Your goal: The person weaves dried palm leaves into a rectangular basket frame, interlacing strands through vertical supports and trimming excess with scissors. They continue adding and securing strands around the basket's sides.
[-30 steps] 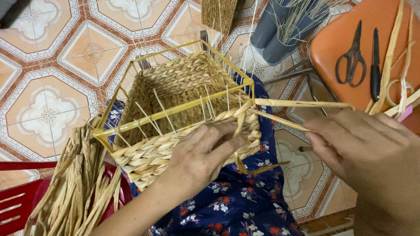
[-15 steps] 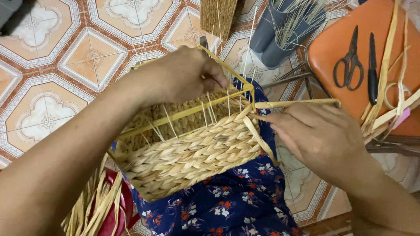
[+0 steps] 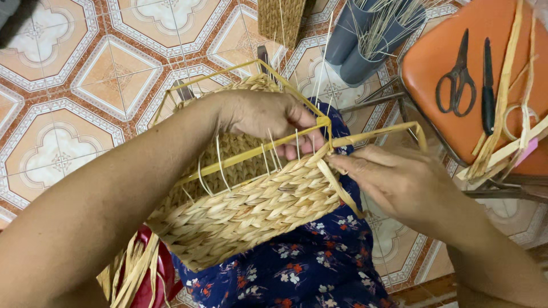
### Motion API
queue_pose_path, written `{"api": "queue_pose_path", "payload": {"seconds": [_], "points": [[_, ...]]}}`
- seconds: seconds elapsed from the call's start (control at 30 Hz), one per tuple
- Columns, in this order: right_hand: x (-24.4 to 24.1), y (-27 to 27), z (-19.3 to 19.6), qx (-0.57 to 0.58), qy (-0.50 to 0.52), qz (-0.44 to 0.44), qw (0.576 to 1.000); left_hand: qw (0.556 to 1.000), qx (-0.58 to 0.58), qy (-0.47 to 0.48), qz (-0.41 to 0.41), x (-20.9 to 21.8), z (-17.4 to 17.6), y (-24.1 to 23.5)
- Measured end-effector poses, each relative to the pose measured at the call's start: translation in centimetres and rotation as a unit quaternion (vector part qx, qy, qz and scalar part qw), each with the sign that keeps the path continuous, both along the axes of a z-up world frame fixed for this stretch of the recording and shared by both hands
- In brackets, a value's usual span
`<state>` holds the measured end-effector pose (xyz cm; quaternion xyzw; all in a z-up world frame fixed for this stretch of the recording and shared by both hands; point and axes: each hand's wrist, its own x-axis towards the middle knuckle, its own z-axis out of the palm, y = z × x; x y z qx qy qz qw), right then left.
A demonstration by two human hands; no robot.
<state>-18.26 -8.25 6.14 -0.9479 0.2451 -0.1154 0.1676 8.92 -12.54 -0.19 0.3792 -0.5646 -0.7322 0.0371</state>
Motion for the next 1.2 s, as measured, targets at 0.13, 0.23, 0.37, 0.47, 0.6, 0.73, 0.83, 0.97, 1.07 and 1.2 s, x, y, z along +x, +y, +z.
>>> {"api": "queue_pose_path", "payload": {"seconds": [0.13, 0.23, 0.37, 0.47, 0.6, 0.73, 0.83, 0.97, 1.07, 1.2], "points": [[0.2, 0.3, -0.8, 0.03, 0.012, -0.005, 0.999, 1.0, 0.004, 0.016, 0.004, 0.1, -0.4, 0.0], [0.2, 0.7, -1.8, 0.065, -0.009, -0.033, 0.997, 1.0, 0.005, 0.006, 0.007, 0.0, -0.1, 0.3], [-0.2, 0.5, -3.0, 0.241, -0.036, -0.11, 0.964, 1.0, 0.007, 0.011, 0.015, -0.1, 0.4, 0.5], [0.0, 0.2, -4.3, 0.378, -0.059, -0.142, 0.913, 0.999, -0.014, -0.015, 0.036, -0.3, 0.3, 0.6], [0.5, 0.7, -4.5, 0.312, -0.101, -0.13, 0.936, 0.999, -0.011, -0.017, 0.049, -0.5, -0.1, 0.6], [1.1, -0.1, -3.2, 0.195, -0.094, -0.102, 0.971, 0.999, -0.014, -0.022, 0.043, -0.8, -0.2, 0.3], [1.4, -0.2, -2.8, 0.097, -0.098, -0.085, 0.987, 0.998, -0.02, -0.021, 0.047, -0.8, -0.6, 0.7], [2.0, 0.9, -4.1, 0.009, -0.13, -0.087, 0.988, 0.998, -0.019, -0.008, 0.053, -0.7, -0.8, 0.7], [2.3, 1.2, -5.2, -0.035, -0.151, -0.118, 0.981, 0.999, -0.015, -0.002, 0.051, -0.6, -1.0, 0.6], [2.1, 0.7, -5.2, 0.016, -0.14, -0.096, 0.985, 0.999, -0.019, -0.004, 0.037, -0.9, -1.4, 0.5]]}}
